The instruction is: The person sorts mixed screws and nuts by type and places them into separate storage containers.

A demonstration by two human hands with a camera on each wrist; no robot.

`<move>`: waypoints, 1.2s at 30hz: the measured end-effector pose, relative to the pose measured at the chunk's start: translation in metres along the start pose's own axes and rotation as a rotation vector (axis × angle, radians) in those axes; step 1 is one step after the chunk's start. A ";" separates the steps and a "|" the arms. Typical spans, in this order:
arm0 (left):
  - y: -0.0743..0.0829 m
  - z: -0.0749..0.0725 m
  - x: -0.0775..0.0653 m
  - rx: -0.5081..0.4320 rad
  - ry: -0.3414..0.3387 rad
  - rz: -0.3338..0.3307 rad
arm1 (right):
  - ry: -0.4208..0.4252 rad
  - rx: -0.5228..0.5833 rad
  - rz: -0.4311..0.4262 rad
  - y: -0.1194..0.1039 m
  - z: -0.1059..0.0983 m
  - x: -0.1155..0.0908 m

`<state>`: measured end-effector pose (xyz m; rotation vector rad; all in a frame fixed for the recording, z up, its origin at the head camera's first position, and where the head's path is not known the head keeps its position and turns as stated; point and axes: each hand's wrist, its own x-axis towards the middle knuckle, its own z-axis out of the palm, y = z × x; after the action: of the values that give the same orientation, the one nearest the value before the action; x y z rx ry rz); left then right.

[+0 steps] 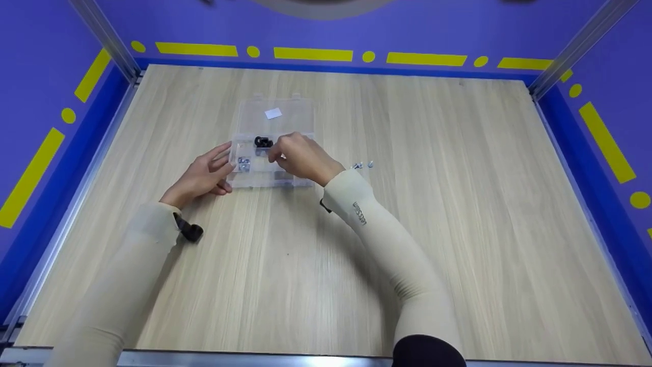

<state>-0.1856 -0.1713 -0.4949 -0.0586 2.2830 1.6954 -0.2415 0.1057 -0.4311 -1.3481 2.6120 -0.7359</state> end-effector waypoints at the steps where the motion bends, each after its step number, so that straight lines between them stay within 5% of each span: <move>1: 0.000 0.000 0.000 0.003 0.003 0.000 | -0.014 -0.002 0.007 0.000 0.000 -0.001; 22: 0.001 -0.002 0.002 0.010 -0.009 0.015 | -0.104 0.011 0.036 0.009 0.007 -0.009; 36: 0.000 0.000 0.001 0.010 -0.006 0.000 | 0.014 0.000 0.103 0.033 -0.015 -0.040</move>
<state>-0.1871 -0.1711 -0.4950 -0.0508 2.2868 1.6818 -0.2464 0.1589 -0.4383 -1.2025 2.6687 -0.7320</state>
